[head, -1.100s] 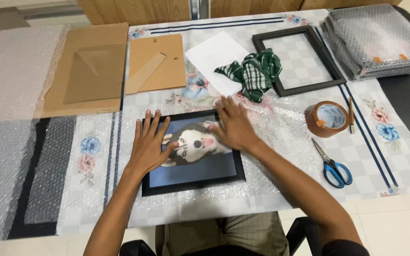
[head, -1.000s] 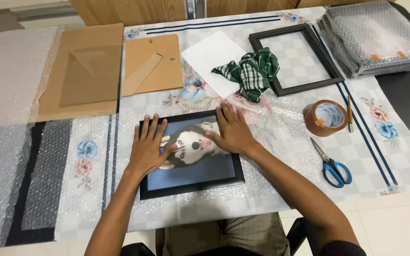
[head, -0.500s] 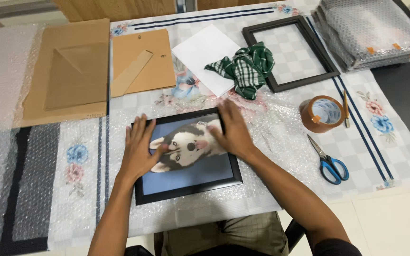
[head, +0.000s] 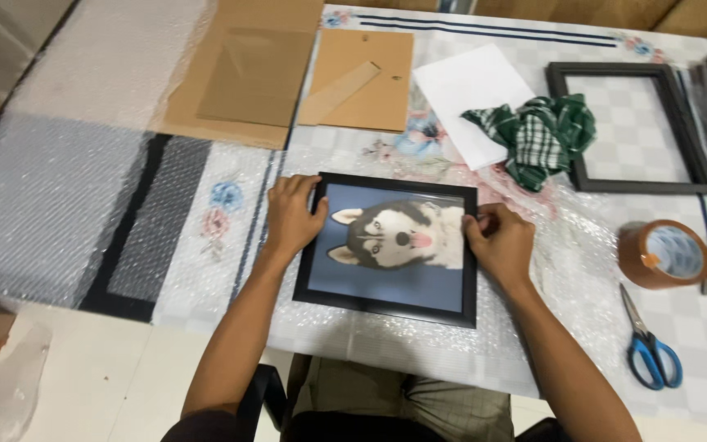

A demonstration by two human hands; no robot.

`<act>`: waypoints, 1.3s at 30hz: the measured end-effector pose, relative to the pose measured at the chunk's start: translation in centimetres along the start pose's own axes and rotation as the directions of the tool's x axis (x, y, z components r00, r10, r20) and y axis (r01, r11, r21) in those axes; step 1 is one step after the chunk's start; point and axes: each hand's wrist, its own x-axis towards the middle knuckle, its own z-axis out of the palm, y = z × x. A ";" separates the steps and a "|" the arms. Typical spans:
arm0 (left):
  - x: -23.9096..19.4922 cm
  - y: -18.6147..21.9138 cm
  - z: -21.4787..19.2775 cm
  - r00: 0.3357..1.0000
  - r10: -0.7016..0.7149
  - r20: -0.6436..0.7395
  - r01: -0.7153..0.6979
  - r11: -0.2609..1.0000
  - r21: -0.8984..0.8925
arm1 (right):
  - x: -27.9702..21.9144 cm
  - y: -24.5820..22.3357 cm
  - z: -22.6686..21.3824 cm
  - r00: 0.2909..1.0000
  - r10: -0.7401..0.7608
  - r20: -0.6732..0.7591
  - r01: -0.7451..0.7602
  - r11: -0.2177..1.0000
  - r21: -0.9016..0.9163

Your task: The person wraps a picture frame containing a photo of a dog in bubble wrap and secures it with tape after cutting pieces of tape with scissors.

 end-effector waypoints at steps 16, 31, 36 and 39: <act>0.1 0.2 -1.1 0.995 -0.054 0.089 0.062 0.994 -0.093 | -0.2 -1.7 -0.7 0.996 0.034 0.080 -0.030 0.998 -0.046; 0.5 -0.4 -1.0 0.995 0.102 -0.015 -0.103 0.984 -0.148 | -0.4 -1.4 -0.1 0.995 -0.094 -0.039 0.091 0.993 -0.078; 0.2 -1.3 -0.9 0.996 0.090 -0.014 -0.091 0.986 -0.137 | -0.6 -1.3 -0.1 0.993 -0.117 0.020 0.118 0.992 -0.038; 0.2 -1.8 -0.7 0.995 0.102 -0.004 -0.101 0.984 -0.146 | -0.5 -1.5 -0.3 0.993 -0.106 0.056 0.109 0.991 -0.073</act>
